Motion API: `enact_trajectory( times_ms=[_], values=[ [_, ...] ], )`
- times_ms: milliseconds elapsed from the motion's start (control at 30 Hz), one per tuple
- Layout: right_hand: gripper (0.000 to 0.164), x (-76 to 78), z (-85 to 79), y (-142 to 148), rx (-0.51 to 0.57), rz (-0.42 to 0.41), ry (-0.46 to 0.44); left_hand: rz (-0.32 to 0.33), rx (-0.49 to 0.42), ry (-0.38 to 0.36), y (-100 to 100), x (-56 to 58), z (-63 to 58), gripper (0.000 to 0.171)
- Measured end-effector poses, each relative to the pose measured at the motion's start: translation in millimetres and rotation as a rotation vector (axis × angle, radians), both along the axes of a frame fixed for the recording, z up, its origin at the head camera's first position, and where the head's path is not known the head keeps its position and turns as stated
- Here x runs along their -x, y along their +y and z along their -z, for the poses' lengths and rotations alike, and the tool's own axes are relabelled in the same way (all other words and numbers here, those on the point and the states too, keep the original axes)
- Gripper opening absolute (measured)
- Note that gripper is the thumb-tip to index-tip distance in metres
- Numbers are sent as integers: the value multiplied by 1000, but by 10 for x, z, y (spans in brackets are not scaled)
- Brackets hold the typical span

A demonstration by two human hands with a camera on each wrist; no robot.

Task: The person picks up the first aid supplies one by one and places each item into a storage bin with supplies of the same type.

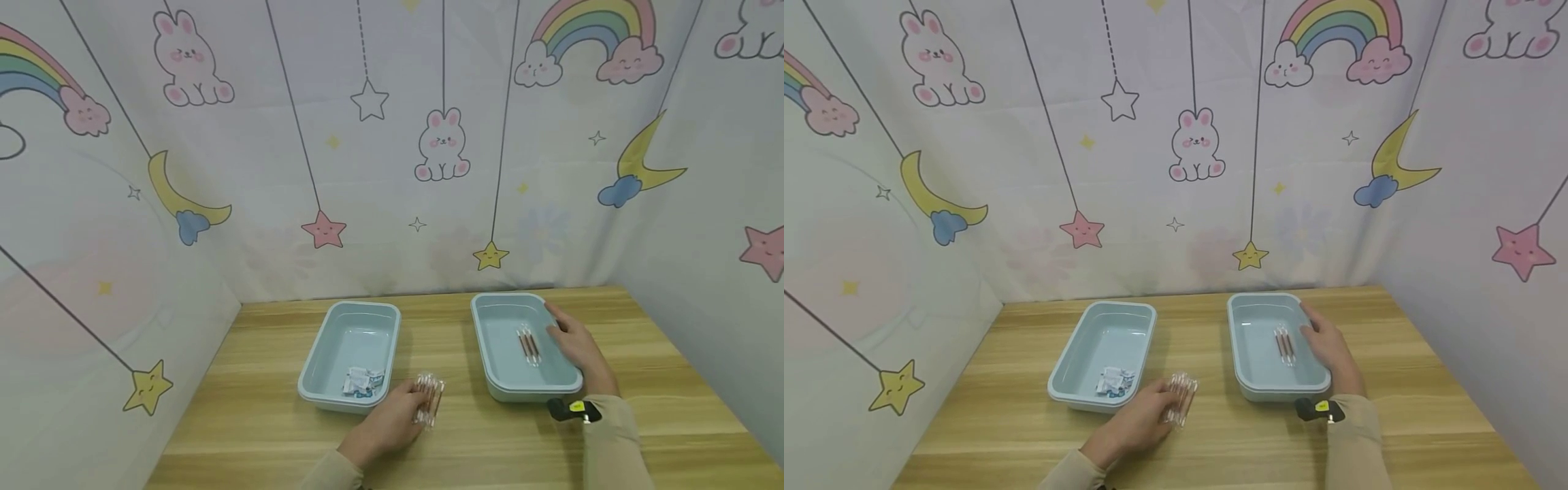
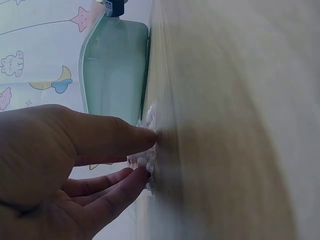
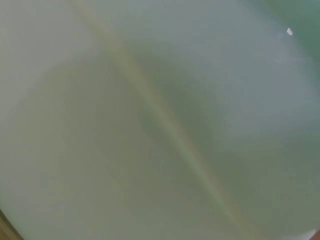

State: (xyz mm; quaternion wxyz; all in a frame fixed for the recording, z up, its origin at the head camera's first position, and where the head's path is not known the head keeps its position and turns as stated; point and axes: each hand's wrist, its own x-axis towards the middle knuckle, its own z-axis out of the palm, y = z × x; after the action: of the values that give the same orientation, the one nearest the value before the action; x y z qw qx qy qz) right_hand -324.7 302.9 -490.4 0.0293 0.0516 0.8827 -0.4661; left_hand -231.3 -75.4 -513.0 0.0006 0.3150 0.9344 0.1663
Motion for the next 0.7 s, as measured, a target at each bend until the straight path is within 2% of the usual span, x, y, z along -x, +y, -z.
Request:
enact_trajectory(
  times_ms=[267, 400, 700],
  values=[
    [56, -3, 11, -2, 2, 1, 0, 28, -18, 35, 3, 12, -2, 23],
    [56, 0, 14, 0, -15, 0, 9, 34, -30, 48, 5, 13, 6, 22],
    [57, -6, 5, -3, -5, 6, -7, -18, -79, -13, 29, 6, 15, 22]
  ],
)
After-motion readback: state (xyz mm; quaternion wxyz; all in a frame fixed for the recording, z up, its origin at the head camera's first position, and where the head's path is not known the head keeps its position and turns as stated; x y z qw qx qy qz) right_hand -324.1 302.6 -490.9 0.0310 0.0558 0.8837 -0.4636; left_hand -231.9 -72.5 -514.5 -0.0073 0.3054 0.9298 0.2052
